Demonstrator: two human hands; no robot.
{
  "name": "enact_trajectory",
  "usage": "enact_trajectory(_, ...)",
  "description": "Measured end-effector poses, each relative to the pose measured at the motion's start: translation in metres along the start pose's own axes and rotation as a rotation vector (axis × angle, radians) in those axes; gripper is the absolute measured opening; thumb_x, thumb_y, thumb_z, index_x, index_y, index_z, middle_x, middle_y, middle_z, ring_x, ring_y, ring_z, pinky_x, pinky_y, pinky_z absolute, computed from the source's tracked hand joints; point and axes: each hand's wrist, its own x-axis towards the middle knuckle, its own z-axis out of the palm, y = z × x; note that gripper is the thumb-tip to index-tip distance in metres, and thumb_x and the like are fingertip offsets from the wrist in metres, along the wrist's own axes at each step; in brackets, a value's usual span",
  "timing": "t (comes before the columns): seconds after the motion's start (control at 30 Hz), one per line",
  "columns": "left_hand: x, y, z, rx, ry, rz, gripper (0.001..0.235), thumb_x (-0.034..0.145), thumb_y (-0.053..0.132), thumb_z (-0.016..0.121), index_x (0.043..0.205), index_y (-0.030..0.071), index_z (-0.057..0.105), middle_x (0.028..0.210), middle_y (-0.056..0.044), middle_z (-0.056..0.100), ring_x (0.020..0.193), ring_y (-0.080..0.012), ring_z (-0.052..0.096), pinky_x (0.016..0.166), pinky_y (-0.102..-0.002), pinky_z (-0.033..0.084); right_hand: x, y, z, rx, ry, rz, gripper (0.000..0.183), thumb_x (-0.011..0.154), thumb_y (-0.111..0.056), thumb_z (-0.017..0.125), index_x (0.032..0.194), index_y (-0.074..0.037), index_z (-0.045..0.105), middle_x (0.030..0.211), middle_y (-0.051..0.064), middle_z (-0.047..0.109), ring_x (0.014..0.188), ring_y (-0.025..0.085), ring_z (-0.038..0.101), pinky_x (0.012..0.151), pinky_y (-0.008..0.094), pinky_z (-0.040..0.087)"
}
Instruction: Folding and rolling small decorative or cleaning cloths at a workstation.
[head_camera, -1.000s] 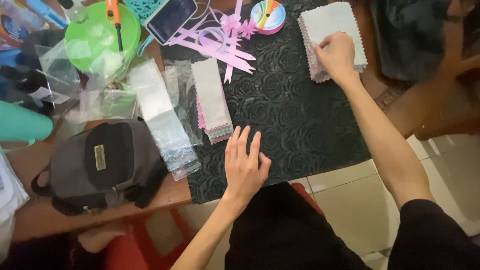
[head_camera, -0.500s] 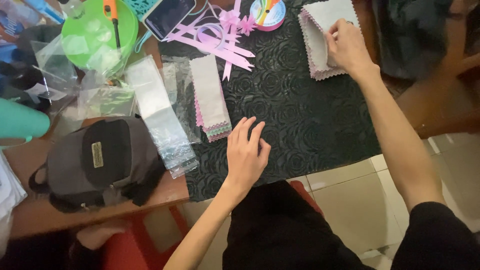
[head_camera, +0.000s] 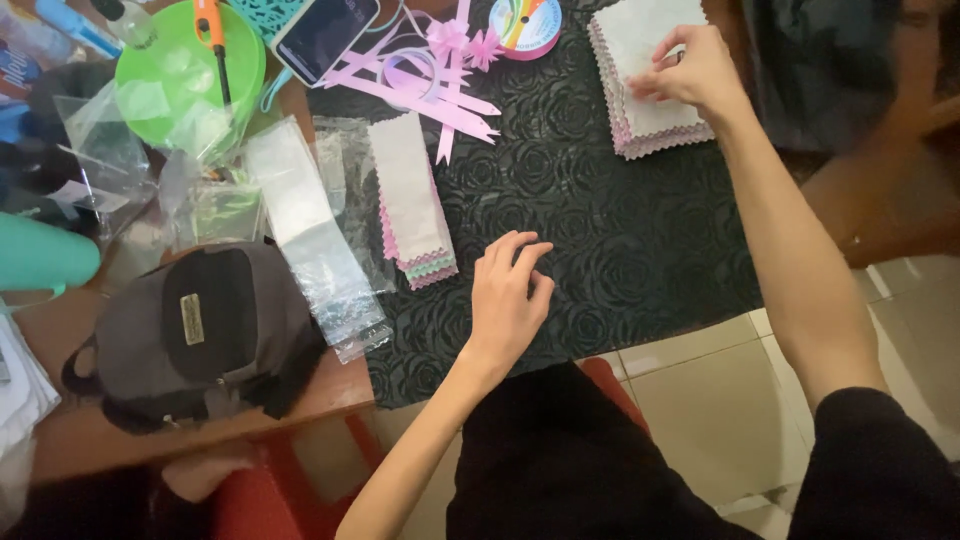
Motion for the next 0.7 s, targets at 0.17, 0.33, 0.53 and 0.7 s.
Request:
enact_trajectory(0.17,-0.001,-0.001,0.006,-0.012,-0.026,-0.012,0.032,0.087,0.000,0.061,0.118,0.006,0.070,0.126,-0.011,0.065,0.126,-0.0333,0.058,0.094,-0.048,0.049,-0.014,-0.032,0.009,-0.135,0.116,0.024,0.036,0.100,-0.038,0.088,0.089,-0.010,0.068,0.076,0.009,0.074,0.066,0.010,0.072,0.062,0.027,0.062)
enact_trajectory(0.33,-0.005,-0.003,0.010,-0.007,-0.031,-0.027,0.033,0.086,-0.001,0.061,0.117,0.007,0.070,0.125,-0.010,0.065,0.125,-0.0318,0.058,0.094,-0.046,0.048,-0.018,-0.044,0.013,-0.189,0.077,0.002,0.032,0.099,-0.037,0.086,0.086,-0.012,0.070,0.066,0.004,0.069,0.049,0.008,0.061,0.059,0.026,0.054)
enact_trajectory(0.53,-0.005,-0.004,0.009,0.039,-0.017,-0.005,0.036,0.086,-0.002,0.061,0.120,0.007,0.068,0.126,-0.010,0.065,0.127,-0.0324,0.058,0.091,-0.046,0.049,0.011,-0.007,0.024,-0.455,0.215,-0.188,0.021,0.082,-0.036,0.079,0.083,-0.015,0.078,0.074,0.003,0.075,0.057,0.013,0.070,0.062,0.031,0.058)
enact_trajectory(0.7,-0.009,-0.003,0.015,0.082,-0.002,0.013,0.040,0.082,0.000,0.061,0.121,0.008,0.068,0.127,-0.010,0.065,0.126,-0.0331,0.059,0.090,-0.045,0.047,0.040,0.024,0.044,-0.933,0.272,-0.353,0.010,0.079,-0.032,0.080,0.077,-0.022,0.081,0.075,0.000,0.074,0.075,0.028,0.070,0.053,0.044,0.056)
